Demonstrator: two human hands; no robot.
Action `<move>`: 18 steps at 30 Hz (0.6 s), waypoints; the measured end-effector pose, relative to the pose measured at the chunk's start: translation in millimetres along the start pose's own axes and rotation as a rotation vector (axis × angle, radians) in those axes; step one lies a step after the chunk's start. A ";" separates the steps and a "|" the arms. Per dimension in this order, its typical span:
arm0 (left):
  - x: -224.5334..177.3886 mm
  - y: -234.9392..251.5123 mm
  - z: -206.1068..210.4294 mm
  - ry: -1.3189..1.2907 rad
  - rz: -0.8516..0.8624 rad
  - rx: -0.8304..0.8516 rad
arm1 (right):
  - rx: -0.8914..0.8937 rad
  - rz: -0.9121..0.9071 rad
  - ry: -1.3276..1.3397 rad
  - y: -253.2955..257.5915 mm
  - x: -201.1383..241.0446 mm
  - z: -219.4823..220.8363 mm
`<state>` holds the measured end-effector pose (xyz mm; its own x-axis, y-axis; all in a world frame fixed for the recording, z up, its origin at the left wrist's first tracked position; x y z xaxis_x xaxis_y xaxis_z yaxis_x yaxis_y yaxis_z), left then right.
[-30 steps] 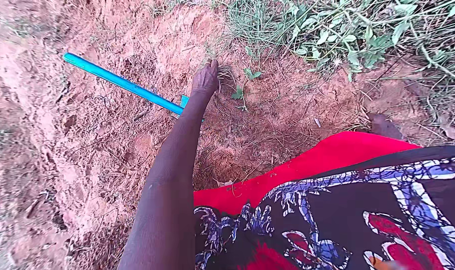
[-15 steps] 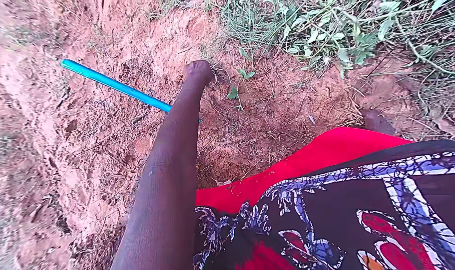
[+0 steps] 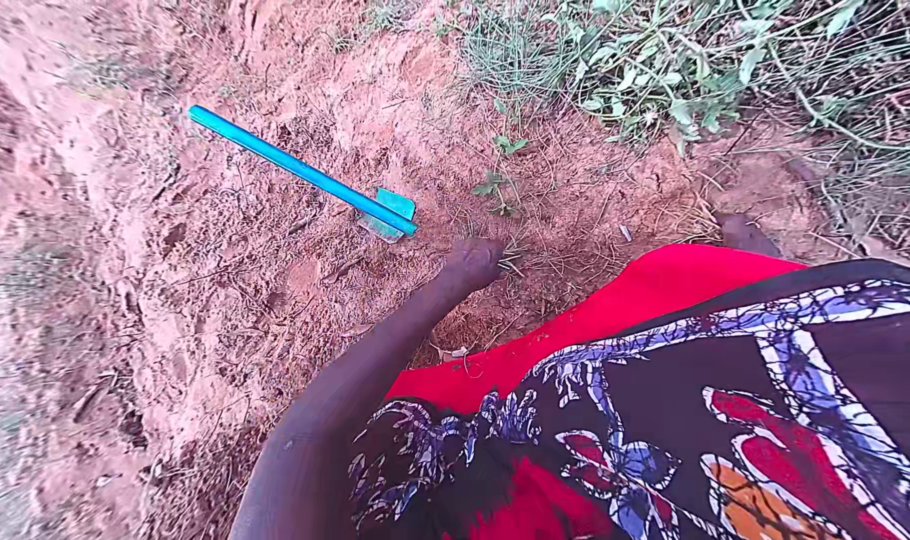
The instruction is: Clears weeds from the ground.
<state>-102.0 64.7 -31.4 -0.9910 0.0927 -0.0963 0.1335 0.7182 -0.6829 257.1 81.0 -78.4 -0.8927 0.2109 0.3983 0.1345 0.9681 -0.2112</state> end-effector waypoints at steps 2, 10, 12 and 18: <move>6.4 -10.8 -2.8 -0.024 -0.029 -0.065 | 0.002 -0.003 0.012 0.8 -3.7 2.1; 49.1 56.5 -88.8 0.023 -0.179 -0.437 | 0.021 0.024 -0.018 -4.3 3.4 -3.5; 52.2 76.4 -98.7 0.078 -0.188 -0.439 | -0.009 0.021 -0.019 -5.1 1.8 -2.6; 70.5 104.3 -116.5 0.028 -0.426 -0.401 | -0.051 -0.015 -0.005 -10.1 7.7 -7.2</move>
Point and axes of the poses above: each hand's wrist, its own y-axis towards the middle knuckle, its own z-axis out of the palm, x = y × z, the point moved 5 cm from there along y, towards the middle knuckle, and after that the axes turned 8 degrees about -x, right-handed, at the moved point
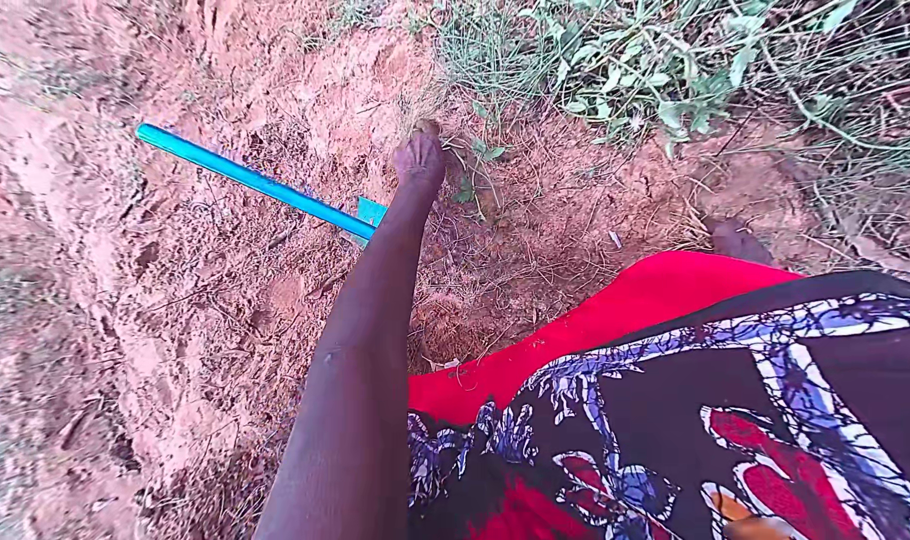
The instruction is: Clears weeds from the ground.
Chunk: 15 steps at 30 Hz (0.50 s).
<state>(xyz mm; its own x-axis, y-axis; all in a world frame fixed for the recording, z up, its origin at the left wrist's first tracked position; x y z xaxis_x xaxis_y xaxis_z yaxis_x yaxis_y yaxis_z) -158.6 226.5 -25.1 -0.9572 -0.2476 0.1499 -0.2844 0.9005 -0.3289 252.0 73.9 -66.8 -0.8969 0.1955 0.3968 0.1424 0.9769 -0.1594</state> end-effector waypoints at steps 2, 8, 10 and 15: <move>-2.1 1.1 -2.9 0.003 -0.062 0.052 | 0.041 0.019 -0.021 1.3 1.5 -0.6; 2.0 12.0 -11.0 -0.042 -0.128 0.112 | 0.111 0.026 -0.037 4.0 0.9 -0.3; 1.1 7.0 -16.9 -0.033 -0.139 0.123 | 0.081 -0.001 -0.013 3.8 0.2 0.1; -0.5 -5.6 -19.3 0.048 -0.126 0.187 | -0.006 -0.063 0.052 1.3 1.4 -0.9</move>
Point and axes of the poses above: each hand's wrist, its own y-axis towards the middle knuckle, its own z-axis out of the palm, x = y × z, the point moved 5 cm from there along y, towards the middle knuckle, and after that the axes turned 8 degrees about -x, right-handed, at the moved point
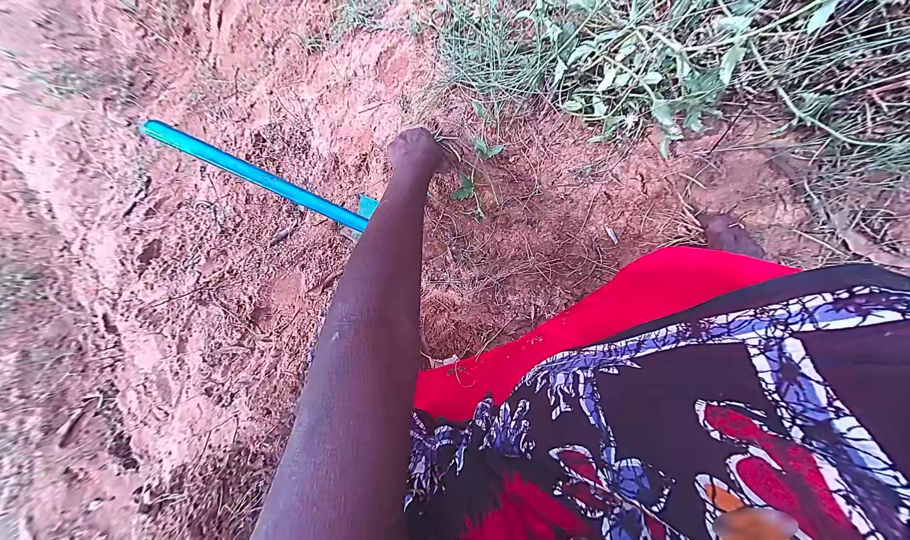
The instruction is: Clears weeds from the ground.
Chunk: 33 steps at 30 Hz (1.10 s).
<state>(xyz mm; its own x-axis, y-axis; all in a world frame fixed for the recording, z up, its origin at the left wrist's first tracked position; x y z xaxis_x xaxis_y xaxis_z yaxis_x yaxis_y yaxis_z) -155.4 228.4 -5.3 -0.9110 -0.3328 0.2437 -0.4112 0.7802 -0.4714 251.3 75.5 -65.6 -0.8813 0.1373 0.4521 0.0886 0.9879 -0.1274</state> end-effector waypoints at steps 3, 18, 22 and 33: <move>0.8 -3.4 1.2 0.028 0.075 -0.037 | 0.002 -0.003 -0.004 -0.3 -1.9 1.3; -6.5 -46.5 36.7 0.055 0.221 -0.074 | -0.140 -0.115 0.020 -2.0 -11.9 8.7; -19.8 -88.8 51.6 -0.006 0.338 -0.014 | -0.052 -0.037 -0.029 -1.7 -10.5 8.2; 8.7 -137.6 97.0 -0.299 0.465 0.092 | 0.159 0.146 -0.094 11.7 -23.6 17.6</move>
Point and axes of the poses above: each hand's wrist, its own y-axis towards the middle knuckle, its own z-axis out of the palm, x = y × z, the point moved 5 cm from there along y, towards the middle knuckle, and after that the axes turned 8 degrees about -x, right-handed, at the moved point
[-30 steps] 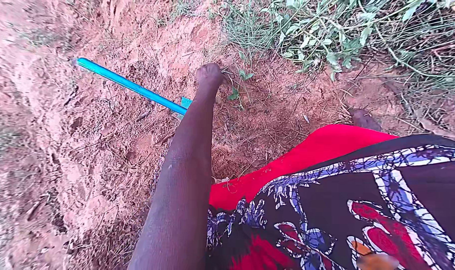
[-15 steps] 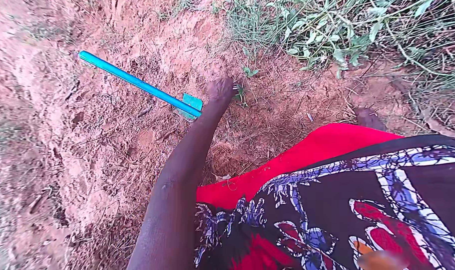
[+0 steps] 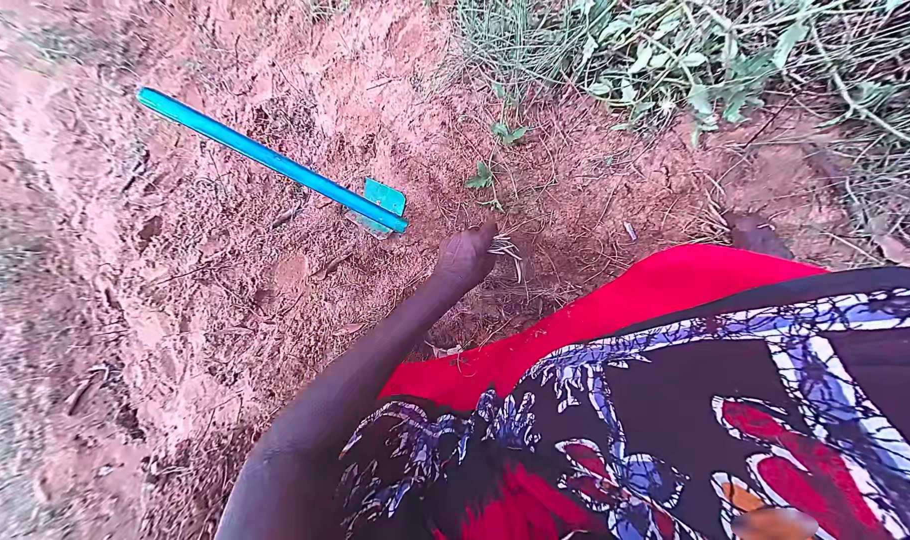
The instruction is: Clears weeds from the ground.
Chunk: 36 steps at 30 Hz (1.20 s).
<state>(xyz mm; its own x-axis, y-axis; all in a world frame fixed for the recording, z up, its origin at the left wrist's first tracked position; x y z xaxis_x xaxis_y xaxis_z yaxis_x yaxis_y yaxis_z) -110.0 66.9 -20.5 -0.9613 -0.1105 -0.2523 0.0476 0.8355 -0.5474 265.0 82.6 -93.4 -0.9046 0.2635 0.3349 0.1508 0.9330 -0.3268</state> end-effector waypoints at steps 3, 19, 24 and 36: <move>37.9 40.7 -64.4 -0.164 -0.205 -0.342 | 0.001 0.002 0.001 0.4 -1.5 1.6; 44.4 101.2 -86.8 0.200 -0.065 0.017 | -0.052 0.050 0.041 -11.9 8.0 -8.2; 47.1 92.8 -98.5 0.173 -0.057 -0.163 | -0.162 -0.030 0.044 -15.8 13.8 -10.7; 80.2 171.9 -116.2 0.387 -0.066 -0.159 | -0.358 -0.258 0.062 -26.6 25.6 -19.2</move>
<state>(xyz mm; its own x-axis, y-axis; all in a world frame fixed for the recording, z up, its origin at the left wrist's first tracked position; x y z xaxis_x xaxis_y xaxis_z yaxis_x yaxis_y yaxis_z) -210.5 264.1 -42.1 -0.9933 0.0180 0.1138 -0.0310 0.9096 -0.4144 245.5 69.2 -59.1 -0.9067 0.0152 0.4214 0.0618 0.9934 0.0971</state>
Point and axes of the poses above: each hand's wrist, its own y-axis towards the middle knuckle, its own z-axis out of the palm, x = y × z, the point moved 5 cm from there along y, towards the middle knuckle, and after that the axes turned 8 degrees about -x, right-handed, at the moved point
